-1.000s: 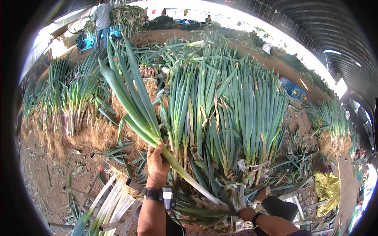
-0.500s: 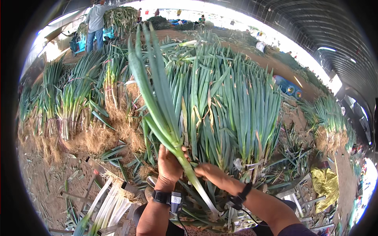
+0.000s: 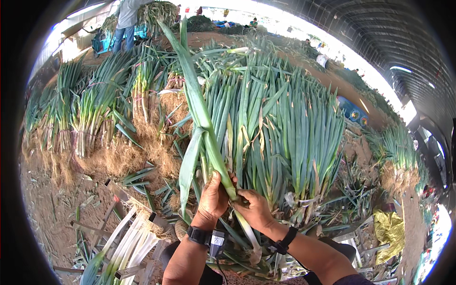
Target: The person peels the outer layers from individual leeks by hand, pulls off the roots, and places the cleaned leeks onto a metal rack, repeating the process for several leeks.
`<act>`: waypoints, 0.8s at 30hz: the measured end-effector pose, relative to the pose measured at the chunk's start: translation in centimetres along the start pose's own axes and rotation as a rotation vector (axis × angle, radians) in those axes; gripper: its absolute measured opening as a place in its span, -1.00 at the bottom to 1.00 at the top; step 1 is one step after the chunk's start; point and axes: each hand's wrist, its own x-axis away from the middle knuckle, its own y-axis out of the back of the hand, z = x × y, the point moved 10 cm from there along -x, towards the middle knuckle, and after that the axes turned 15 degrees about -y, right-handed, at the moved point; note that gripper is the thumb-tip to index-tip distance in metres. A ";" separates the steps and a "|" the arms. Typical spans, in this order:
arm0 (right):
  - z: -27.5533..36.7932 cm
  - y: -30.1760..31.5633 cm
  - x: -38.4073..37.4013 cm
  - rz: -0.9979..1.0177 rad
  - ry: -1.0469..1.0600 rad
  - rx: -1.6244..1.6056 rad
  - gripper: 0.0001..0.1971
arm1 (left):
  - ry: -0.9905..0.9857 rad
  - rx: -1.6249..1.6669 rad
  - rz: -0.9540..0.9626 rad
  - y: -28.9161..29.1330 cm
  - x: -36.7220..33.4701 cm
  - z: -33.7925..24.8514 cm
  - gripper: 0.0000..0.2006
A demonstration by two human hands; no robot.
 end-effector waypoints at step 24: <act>0.8 -2.0 1.9 0.176 0.019 -0.096 -0.60 | -0.196 -0.406 -0.316 7.0 -1.5 -3.2 -0.72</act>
